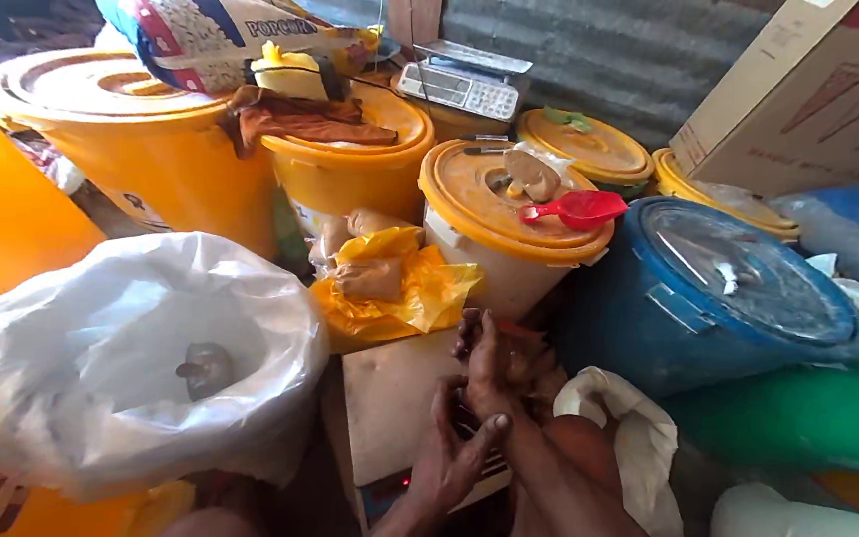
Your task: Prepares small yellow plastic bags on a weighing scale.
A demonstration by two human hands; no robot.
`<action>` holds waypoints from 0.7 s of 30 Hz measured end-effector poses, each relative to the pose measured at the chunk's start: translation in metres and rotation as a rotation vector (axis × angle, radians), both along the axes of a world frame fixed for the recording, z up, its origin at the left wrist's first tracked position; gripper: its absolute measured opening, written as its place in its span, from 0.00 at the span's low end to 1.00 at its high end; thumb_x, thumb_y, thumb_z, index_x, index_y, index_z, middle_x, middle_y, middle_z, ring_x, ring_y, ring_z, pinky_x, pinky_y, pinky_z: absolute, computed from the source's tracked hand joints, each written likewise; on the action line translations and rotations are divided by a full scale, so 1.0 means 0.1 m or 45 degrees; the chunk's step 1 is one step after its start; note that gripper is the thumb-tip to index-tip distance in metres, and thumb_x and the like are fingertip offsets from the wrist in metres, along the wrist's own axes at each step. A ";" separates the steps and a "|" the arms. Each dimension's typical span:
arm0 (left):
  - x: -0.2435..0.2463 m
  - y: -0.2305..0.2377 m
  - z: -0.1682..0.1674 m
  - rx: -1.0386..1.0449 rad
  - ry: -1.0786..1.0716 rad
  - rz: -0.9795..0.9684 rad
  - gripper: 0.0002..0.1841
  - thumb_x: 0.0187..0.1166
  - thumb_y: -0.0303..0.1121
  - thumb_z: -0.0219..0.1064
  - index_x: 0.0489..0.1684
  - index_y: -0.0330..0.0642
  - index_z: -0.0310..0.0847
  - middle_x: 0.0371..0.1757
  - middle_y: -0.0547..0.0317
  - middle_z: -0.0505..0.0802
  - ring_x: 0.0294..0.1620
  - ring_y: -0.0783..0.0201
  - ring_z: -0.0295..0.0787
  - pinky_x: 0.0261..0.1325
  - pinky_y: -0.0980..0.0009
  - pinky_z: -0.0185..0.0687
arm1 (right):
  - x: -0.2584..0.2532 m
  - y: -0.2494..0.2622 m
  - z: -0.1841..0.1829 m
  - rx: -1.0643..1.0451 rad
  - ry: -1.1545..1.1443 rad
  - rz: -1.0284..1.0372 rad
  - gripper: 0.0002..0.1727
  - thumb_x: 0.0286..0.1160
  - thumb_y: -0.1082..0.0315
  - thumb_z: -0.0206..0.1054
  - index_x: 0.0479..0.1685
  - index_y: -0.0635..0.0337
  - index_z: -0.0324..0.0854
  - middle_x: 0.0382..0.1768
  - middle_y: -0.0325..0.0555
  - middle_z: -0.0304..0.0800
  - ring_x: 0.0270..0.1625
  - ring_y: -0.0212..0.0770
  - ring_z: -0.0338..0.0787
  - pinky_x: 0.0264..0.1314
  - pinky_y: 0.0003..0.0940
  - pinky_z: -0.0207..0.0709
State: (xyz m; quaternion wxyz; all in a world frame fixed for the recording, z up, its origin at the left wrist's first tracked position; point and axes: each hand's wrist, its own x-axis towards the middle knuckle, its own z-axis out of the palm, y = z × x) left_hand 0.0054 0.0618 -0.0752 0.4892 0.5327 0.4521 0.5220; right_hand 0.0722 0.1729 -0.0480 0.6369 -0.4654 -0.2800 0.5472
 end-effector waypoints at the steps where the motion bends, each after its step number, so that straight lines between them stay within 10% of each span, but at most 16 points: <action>1: 0.00 0.01 -0.01 0.011 0.011 0.011 0.33 0.72 0.46 0.79 0.70 0.39 0.69 0.45 0.59 0.93 0.36 0.65 0.94 0.38 0.69 0.94 | 0.00 -0.01 0.00 0.033 -0.032 -0.026 0.27 0.98 0.55 0.35 0.51 0.61 0.79 0.23 0.37 0.78 0.17 0.30 0.73 0.20 0.24 0.72; 9: 0.19 0.06 0.02 0.235 0.033 0.291 0.18 0.73 0.44 0.78 0.46 0.41 0.80 0.25 0.66 0.88 0.18 0.73 0.82 0.23 0.76 0.83 | 0.05 -0.10 0.17 -0.012 0.215 0.077 0.31 0.96 0.45 0.30 0.53 0.54 0.77 0.27 0.36 0.82 0.24 0.31 0.80 0.27 0.26 0.75; 14: 0.06 0.18 0.15 0.129 -0.032 0.323 0.17 0.90 0.39 0.58 0.28 0.43 0.81 0.18 0.65 0.82 0.14 0.71 0.76 0.17 0.74 0.76 | 0.19 -0.16 0.15 0.221 0.396 0.549 0.54 0.80 0.23 0.23 0.83 0.61 0.64 0.70 0.50 0.82 0.65 0.46 0.85 0.62 0.43 0.81; 21: -0.10 0.05 0.25 0.072 -0.028 0.189 0.07 0.83 0.27 0.64 0.49 0.38 0.87 0.34 0.61 0.91 0.23 0.70 0.86 0.25 0.76 0.86 | 0.38 -0.14 0.33 0.322 0.662 0.640 0.62 0.72 0.17 0.24 0.91 0.63 0.52 0.83 0.59 0.70 0.81 0.55 0.75 0.78 0.53 0.72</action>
